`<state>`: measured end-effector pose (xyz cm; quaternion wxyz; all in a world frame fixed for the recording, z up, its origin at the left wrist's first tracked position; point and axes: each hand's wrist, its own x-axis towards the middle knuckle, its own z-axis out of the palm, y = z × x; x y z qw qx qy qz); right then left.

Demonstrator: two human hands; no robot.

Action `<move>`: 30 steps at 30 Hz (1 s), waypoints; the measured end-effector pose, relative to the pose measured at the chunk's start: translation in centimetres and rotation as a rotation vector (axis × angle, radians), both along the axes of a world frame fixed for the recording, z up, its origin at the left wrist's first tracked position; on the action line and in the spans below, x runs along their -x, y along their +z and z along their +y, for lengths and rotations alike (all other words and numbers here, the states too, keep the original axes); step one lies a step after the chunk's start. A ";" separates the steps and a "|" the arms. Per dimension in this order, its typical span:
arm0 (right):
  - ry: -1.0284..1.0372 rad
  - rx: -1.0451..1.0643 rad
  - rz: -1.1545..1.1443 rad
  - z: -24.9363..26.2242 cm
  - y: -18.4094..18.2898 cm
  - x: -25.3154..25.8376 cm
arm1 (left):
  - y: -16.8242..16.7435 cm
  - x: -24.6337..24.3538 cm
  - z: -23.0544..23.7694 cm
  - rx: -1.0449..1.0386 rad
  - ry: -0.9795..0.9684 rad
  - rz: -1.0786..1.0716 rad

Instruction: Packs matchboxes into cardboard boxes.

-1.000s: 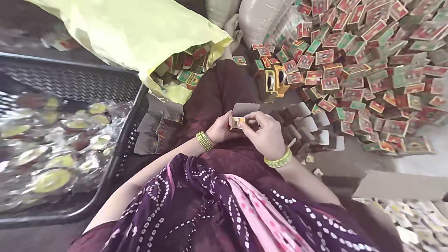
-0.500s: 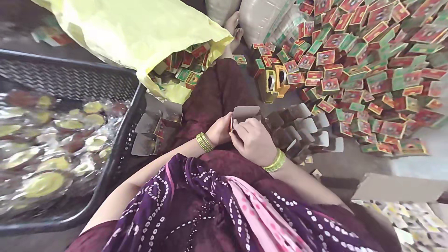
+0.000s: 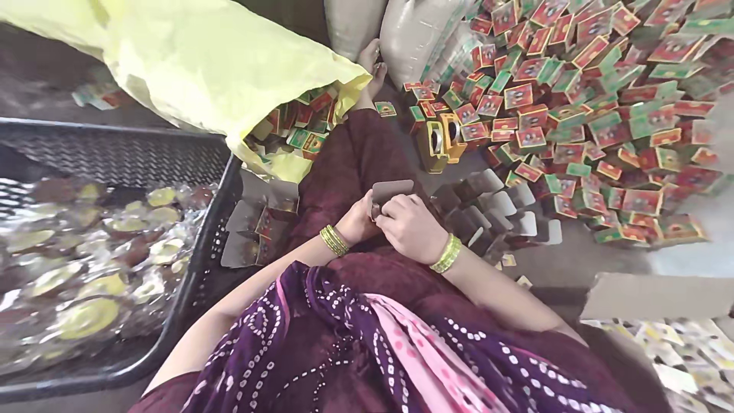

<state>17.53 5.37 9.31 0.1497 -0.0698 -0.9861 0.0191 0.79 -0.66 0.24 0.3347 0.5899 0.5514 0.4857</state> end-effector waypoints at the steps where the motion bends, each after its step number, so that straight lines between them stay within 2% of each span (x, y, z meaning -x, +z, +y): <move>1: -0.037 0.000 0.020 0.0 0.0 0.0 | 0.3 0.0 -0.1 -0.010 0.017 0.070; 5: -0.146 -0.170 0.050 -1.7 -0.9 0.5 | 1.3 -0.2 -0.3 0.022 0.062 0.205; 8: -0.097 -0.240 0.066 -1.9 -1.1 0.6 | 1.0 -0.2 -0.4 0.028 0.056 0.198; 15: 0.049 -0.215 0.051 -1.1 -1.1 0.2 | 0.8 -0.4 -0.5 0.026 0.063 0.193; 25: 0.070 -0.076 -0.036 0.7 -0.3 0.5 | -0.2 -0.4 0.1 -0.077 0.070 0.102; 27: 0.041 -0.029 0.053 1.3 0.3 0.1 | -0.1 -0.4 0.1 -0.140 0.086 0.073; 30: -0.126 0.075 0.416 2.2 0.1 -1.3 | 0.6 -0.6 -0.2 -0.265 0.104 -0.026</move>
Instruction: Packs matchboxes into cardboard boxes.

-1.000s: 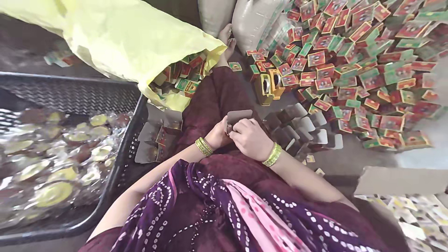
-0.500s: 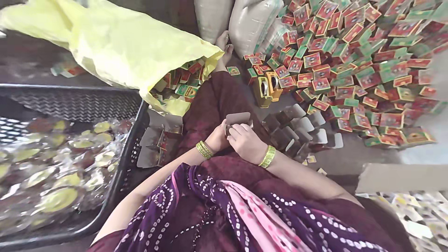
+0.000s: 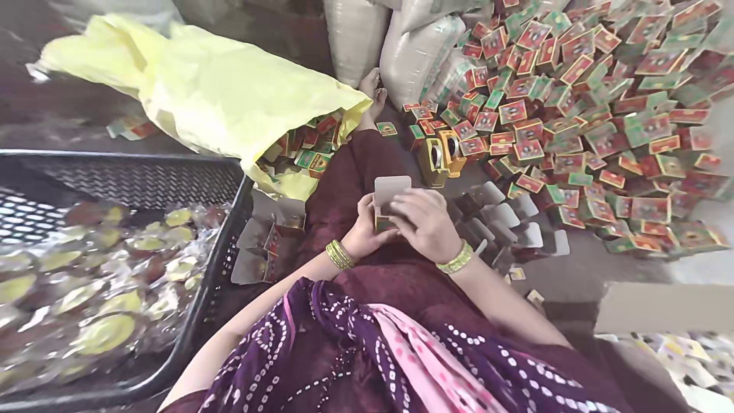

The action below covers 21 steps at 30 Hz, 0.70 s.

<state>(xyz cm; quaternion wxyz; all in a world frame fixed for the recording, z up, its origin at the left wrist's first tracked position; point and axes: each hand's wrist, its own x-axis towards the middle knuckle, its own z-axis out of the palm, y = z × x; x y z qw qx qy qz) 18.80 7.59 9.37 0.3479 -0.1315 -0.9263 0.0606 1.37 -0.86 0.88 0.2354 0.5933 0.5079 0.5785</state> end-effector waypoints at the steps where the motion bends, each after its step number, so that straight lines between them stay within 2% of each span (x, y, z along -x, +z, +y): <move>1: -0.047 0.106 0.094 0.3 -0.3 -0.4 | 0.0 -0.1 0.0 -0.018 0.016 -0.048; 3: -0.061 0.414 0.211 0.9 -1.4 -1.1 | -0.3 -0.3 0.0 -0.031 0.023 -0.126; 5: 0.012 0.722 0.268 1.0 -2.6 -1.2 | -0.5 -0.3 0.1 -0.045 -0.008 -0.152; 7: 0.141 0.898 0.248 0.8 -3.4 -1.2 | -0.2 -0.3 0.0 -0.039 -0.055 -0.144; 10: 0.231 0.867 0.236 0.9 -4.8 -0.9 | 0.2 0.0 -0.2 -0.069 -0.119 -0.084; 14: 0.160 0.736 0.262 1.3 -5.1 -0.5 | -0.1 0.4 0.0 -0.057 -0.149 -0.071; 16: 0.171 0.823 0.387 1.1 -4.3 -0.1 | 0.1 0.5 0.2 0.016 -0.134 -0.118; 18: 0.205 1.005 0.452 1.1 -3.0 -0.2 | 0.2 0.5 0.3 0.065 -0.124 -0.174; 20: 0.213 1.104 0.400 1.3 -2.2 -0.8 | -0.2 0.4 0.4 0.060 -0.140 -0.205; 21: 0.201 1.085 0.355 1.3 -2.0 -0.9 | -0.3 0.4 0.4 0.060 -0.136 -0.197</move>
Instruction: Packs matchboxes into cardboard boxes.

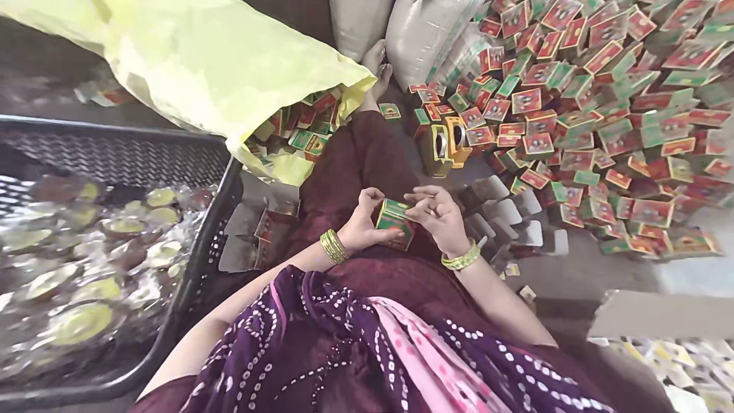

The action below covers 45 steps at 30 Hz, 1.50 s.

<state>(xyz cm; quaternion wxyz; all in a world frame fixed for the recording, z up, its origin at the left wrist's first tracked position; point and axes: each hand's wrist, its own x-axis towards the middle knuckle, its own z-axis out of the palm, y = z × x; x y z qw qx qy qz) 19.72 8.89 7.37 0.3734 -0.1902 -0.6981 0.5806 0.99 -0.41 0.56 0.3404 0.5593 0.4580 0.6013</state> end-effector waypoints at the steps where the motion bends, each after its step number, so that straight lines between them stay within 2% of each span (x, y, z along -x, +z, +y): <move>1: 0.012 -0.067 -0.059 0.0 0.2 0.0 | -0.1 0.0 0.0 0.005 0.000 0.009; 4: 0.059 -0.335 -0.242 0.2 0.9 -0.3 | 0.0 -0.1 0.0 0.033 -0.029 0.021; 7: 0.083 -0.510 -0.277 0.2 1.4 -0.4 | 0.1 -0.1 -0.1 -0.021 -0.086 0.025; 13: 0.141 -0.453 -0.227 0.5 2.0 -0.6 | 0.2 -0.1 -0.2 -0.033 -0.104 0.041; 22: 0.085 -0.581 -0.269 -0.1 2.0 -0.7 | 0.1 0.0 -0.1 -0.033 -0.122 0.066; 28: 0.189 -0.743 -0.390 -0.1 2.2 -1.0 | 0.0 0.1 -0.3 -0.010 -0.125 0.044; 30: 0.142 -0.797 -0.406 -0.5 1.5 -1.1 | 0.0 0.1 -0.2 0.021 -0.092 -0.002; 33: -0.041 -0.866 -0.346 -1.5 -0.7 -1.2 | -0.3 0.0 0.0 0.068 -0.064 -0.066; 36: -0.037 -0.683 -0.272 -1.3 -1.6 -1.4 | 0.0 -0.3 -0.2 0.129 -0.093 -0.083; 39: 0.112 -0.291 -0.224 0.9 -0.4 -1.6 | 0.4 -0.4 -0.2 0.173 -0.135 -0.205; 40: 0.086 -0.173 -0.244 2.3 0.0 -1.6 | 0.6 -0.3 0.0 0.169 -0.126 -0.263; 42: -0.148 -0.060 -0.388 6.2 0.3 -1.6 | 0.6 0.2 0.1 0.168 -0.036 -0.316; 45: -0.488 -0.003 -0.613 14.3 -1.0 -1.9 | 0.3 1.2 0.5 0.207 0.093 -0.294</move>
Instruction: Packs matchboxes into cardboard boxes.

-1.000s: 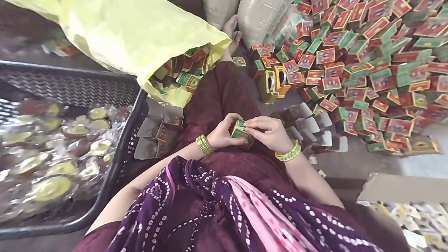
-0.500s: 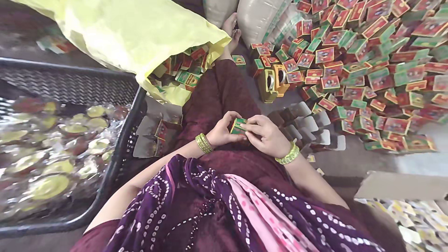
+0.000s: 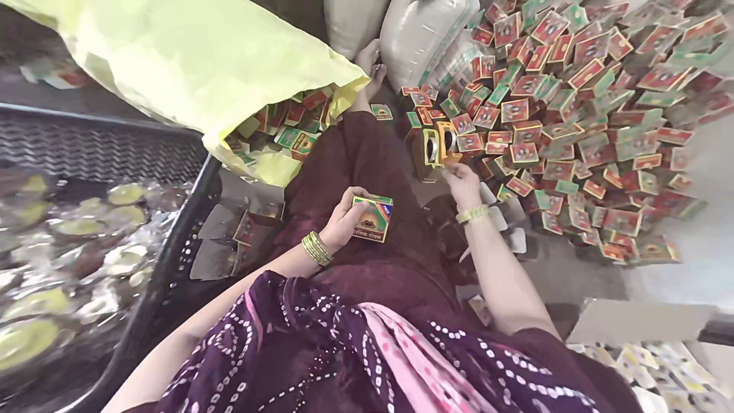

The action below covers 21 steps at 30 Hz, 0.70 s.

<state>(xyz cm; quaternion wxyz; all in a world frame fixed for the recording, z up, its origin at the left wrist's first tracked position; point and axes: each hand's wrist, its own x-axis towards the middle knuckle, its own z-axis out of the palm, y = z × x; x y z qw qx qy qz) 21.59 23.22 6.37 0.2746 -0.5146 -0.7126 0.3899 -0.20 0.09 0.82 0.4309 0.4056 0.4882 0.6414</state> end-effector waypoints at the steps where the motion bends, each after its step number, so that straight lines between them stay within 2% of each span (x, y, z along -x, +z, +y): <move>1: -0.054 0.004 -0.055 2.8 -0.7 -0.1 | 0.1 0.1 0.1 0.013 0.021 -0.001; 5: -0.027 0.018 -0.321 11.1 -3.9 0.0 | 0.1 0.3 0.6 0.002 0.002 0.032; 8: 0.034 0.093 -0.471 14.1 -5.9 0.9 | 0.1 0.4 0.9 -0.010 -0.010 0.063; 14: 0.034 0.051 -0.521 16.7 -8.4 2.6 | 0.0 1.0 1.4 -0.005 -0.023 0.045; 17: -0.036 0.069 -0.559 16.7 -7.9 3.2 | 0.0 1.1 1.6 -0.006 -0.030 0.040; 21: -0.183 0.219 -0.483 15.3 -5.9 3.7 | 0.0 1.1 1.5 -0.027 -0.035 0.051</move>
